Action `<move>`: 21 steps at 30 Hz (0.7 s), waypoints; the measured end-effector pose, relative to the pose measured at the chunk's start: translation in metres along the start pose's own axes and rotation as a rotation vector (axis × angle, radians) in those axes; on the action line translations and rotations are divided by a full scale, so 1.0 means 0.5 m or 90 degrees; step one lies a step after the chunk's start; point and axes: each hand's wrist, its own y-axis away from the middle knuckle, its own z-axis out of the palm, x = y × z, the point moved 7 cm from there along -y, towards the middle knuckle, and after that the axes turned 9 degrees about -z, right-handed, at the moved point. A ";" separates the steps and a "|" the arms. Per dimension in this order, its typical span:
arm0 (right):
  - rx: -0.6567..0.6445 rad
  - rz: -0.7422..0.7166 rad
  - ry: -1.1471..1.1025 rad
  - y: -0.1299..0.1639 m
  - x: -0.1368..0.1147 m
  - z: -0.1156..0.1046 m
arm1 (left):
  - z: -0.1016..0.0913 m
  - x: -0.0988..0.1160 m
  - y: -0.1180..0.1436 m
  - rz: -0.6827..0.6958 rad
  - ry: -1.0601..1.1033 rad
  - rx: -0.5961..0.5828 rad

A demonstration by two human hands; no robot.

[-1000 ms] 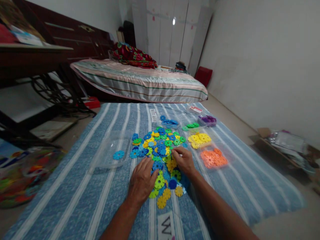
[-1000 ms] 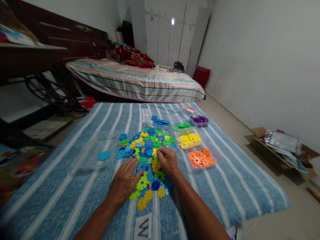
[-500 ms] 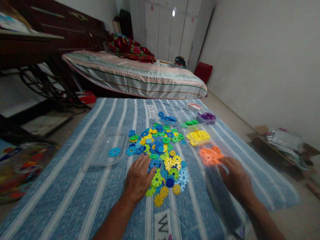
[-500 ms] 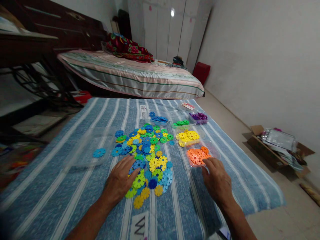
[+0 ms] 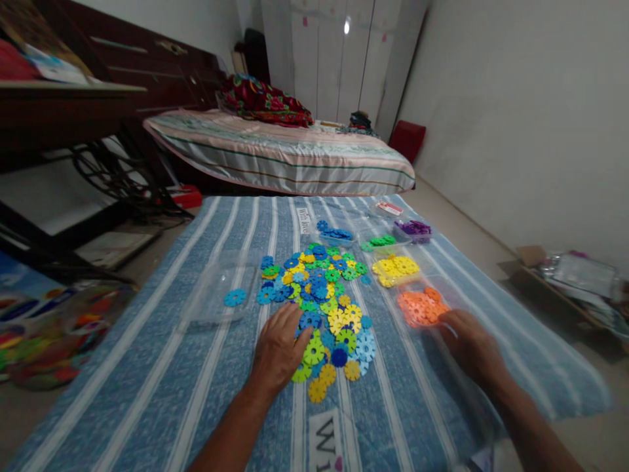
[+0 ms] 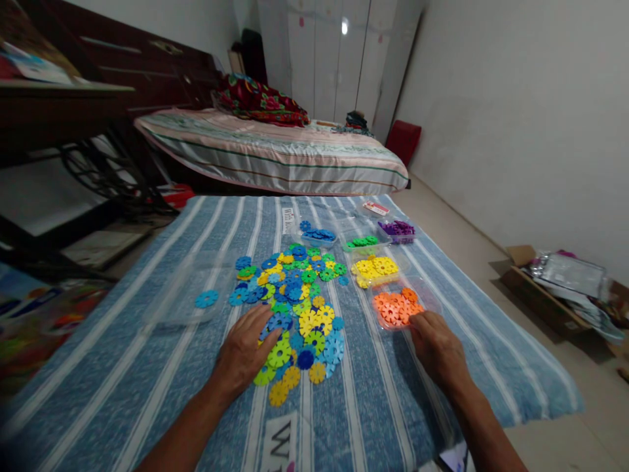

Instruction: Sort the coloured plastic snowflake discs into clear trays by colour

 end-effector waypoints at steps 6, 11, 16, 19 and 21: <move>-0.027 0.002 -0.005 0.015 0.021 -0.009 | 0.000 -0.002 0.000 0.013 0.005 0.028; -0.033 0.032 0.067 0.026 0.073 -0.025 | 0.002 -0.009 -0.002 0.034 -0.008 0.041; -0.065 0.090 0.128 0.026 0.164 -0.020 | -0.005 -0.002 -0.004 0.087 -0.036 0.069; -0.081 0.137 0.169 0.015 0.225 -0.016 | -0.011 0.003 -0.004 0.103 -0.059 0.094; -0.095 0.155 0.183 0.000 0.259 -0.011 | -0.013 0.006 -0.003 0.108 -0.064 0.098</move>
